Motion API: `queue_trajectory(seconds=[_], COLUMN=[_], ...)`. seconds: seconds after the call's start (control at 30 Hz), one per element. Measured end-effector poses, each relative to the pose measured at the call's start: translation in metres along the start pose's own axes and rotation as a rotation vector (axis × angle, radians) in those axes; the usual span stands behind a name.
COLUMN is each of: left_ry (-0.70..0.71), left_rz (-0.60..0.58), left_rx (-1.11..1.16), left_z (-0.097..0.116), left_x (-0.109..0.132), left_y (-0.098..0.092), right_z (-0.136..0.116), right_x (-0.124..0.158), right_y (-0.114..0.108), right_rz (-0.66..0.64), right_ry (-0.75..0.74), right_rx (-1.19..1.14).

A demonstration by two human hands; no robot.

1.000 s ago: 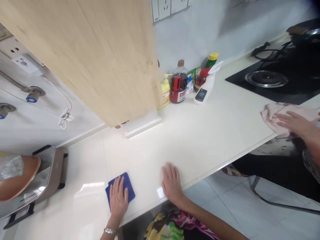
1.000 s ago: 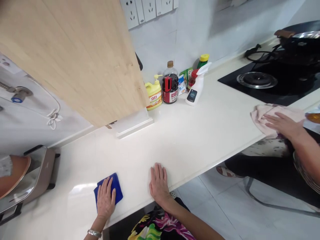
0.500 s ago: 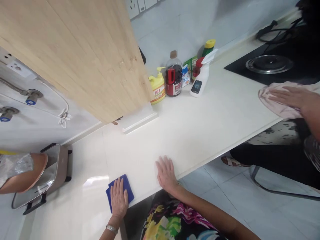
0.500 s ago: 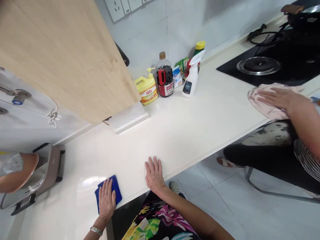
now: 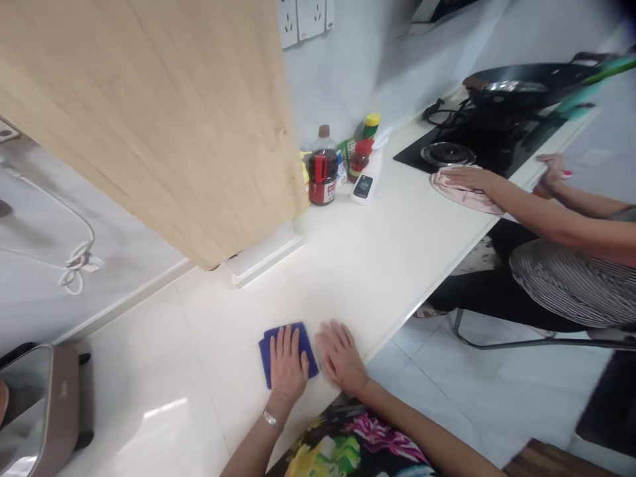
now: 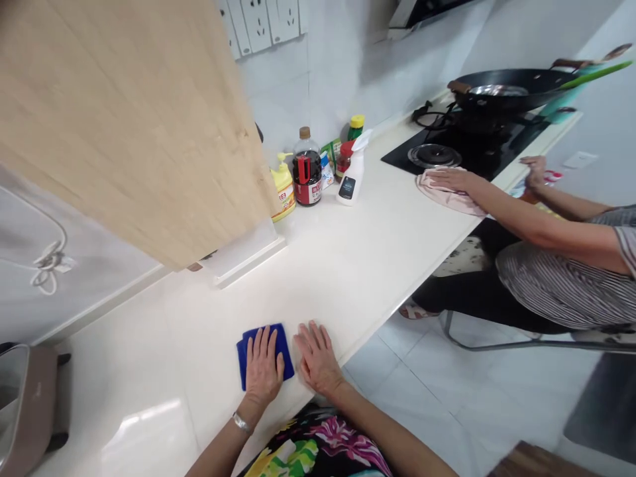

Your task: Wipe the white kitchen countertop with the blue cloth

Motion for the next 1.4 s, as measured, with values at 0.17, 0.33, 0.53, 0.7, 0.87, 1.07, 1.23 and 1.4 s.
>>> queue_trajectory(seconds=[0.17,0.33,0.53,0.7,0.87,1.07,1.23,1.4], left_ry=[0.019,0.064,0.194,-0.101,-0.324,-0.500,-0.496,-0.494], left_rz=[0.017,0.036,0.031,0.132,0.174,0.224,0.229,0.212], left_rx=[0.127,0.201,0.189,0.157,0.091,0.035,-0.044,-0.044], left_z=[0.029,0.034,-0.006,-0.083,-0.145,-0.141,-0.123,-0.121], left_x=[-0.049,-0.066,-0.070,-0.067,-0.062,-0.075,-0.078,-0.077], left_y=[0.010,0.019,0.018,0.009,-0.001,-0.004,-0.012,-0.018], right_z=[0.002,0.008,-0.006,-0.020,-0.027,-0.016,0.024,0.068], right_x=[-0.002,0.005,-0.035,-0.092,-0.101,-0.060,-0.016,0.007], right_y=[0.004,0.001,0.003,0.023,0.034,0.009,-0.019,-0.037], right_rz=[0.029,0.243,0.202,0.034,-0.017,0.029,0.009,-0.063], right_ry=[0.019,0.149,0.090,-0.006,-0.054,-0.133,-0.061,-0.047], right_rx=[0.036,0.027,0.055,0.118,0.152,0.138,0.190,0.209])
Point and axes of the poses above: each hand's wrist, its own x-axis away from the middle knuckle, its own y-axis out of the palm, z = x × y, the point moved 3 cm from there along -x, towards the middle knuckle, and after that the axes turned 13 degrees about -y, right-handed, at the moved point
